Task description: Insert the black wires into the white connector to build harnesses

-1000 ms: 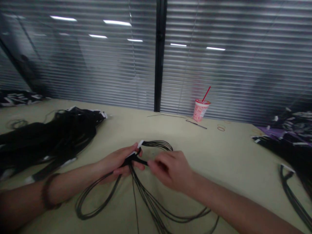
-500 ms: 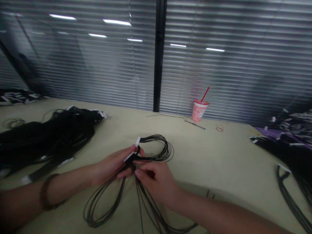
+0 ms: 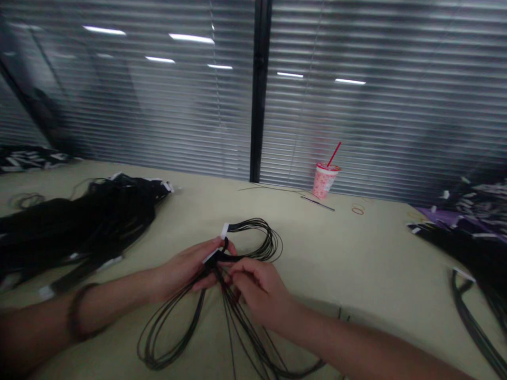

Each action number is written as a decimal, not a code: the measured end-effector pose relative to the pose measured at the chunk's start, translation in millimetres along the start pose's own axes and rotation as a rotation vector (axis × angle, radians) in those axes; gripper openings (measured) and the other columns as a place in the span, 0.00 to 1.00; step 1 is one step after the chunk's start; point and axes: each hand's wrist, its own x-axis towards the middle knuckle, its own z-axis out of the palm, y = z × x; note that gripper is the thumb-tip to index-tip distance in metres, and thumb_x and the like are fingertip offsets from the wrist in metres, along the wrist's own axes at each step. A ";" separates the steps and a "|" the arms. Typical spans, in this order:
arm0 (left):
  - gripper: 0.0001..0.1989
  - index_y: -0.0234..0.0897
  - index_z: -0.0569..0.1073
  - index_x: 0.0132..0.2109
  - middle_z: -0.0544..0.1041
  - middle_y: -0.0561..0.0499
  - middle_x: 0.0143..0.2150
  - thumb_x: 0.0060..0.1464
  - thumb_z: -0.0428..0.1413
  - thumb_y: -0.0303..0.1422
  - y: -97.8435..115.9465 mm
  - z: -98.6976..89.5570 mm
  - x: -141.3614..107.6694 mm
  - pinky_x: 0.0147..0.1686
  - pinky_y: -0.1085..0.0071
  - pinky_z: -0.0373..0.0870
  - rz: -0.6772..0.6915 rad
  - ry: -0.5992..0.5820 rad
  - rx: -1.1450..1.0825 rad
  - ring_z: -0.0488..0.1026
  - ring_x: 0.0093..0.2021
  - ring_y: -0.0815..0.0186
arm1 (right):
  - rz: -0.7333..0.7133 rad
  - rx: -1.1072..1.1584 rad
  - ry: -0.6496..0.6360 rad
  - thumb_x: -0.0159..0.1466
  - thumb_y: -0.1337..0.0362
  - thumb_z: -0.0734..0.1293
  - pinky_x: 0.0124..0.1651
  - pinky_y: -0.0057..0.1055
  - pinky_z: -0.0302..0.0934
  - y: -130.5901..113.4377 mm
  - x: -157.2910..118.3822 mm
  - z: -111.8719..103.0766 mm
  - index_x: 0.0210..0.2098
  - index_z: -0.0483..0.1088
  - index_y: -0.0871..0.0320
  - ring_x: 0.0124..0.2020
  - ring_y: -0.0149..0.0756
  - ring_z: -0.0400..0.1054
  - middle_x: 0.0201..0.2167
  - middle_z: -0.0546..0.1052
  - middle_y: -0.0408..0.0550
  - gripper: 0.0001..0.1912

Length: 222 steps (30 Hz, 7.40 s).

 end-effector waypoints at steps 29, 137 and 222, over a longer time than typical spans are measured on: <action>0.21 0.37 0.61 0.43 0.65 0.57 0.18 0.55 0.35 0.47 -4.8 3.3 -2.4 0.11 0.82 0.50 0.000 0.048 0.278 0.57 0.13 0.76 | -0.058 -0.184 -0.035 0.60 0.67 0.57 0.31 0.23 0.57 5.3 8.2 10.5 0.26 0.69 0.62 0.26 0.29 0.65 0.24 0.73 0.45 0.11; 0.14 0.38 0.61 0.37 0.71 0.53 0.17 0.52 0.44 0.44 4.0 -8.8 4.8 0.06 0.82 0.37 -0.192 0.033 0.063 0.49 0.07 0.79 | -0.381 -0.643 0.223 0.46 0.73 0.60 0.22 0.21 0.45 11.9 18.7 -17.3 0.15 0.58 0.60 0.17 0.23 0.53 0.13 0.60 0.37 0.06; 0.20 0.37 0.61 0.43 0.76 0.46 0.25 0.50 0.45 0.48 3.2 -11.0 4.2 0.08 0.81 0.38 -0.204 0.031 0.010 0.49 0.08 0.81 | -0.707 -0.795 0.346 0.55 0.64 0.64 0.24 0.24 0.51 -0.3 17.9 -48.3 0.25 0.65 0.59 0.21 0.26 0.58 0.18 0.64 0.41 0.05</action>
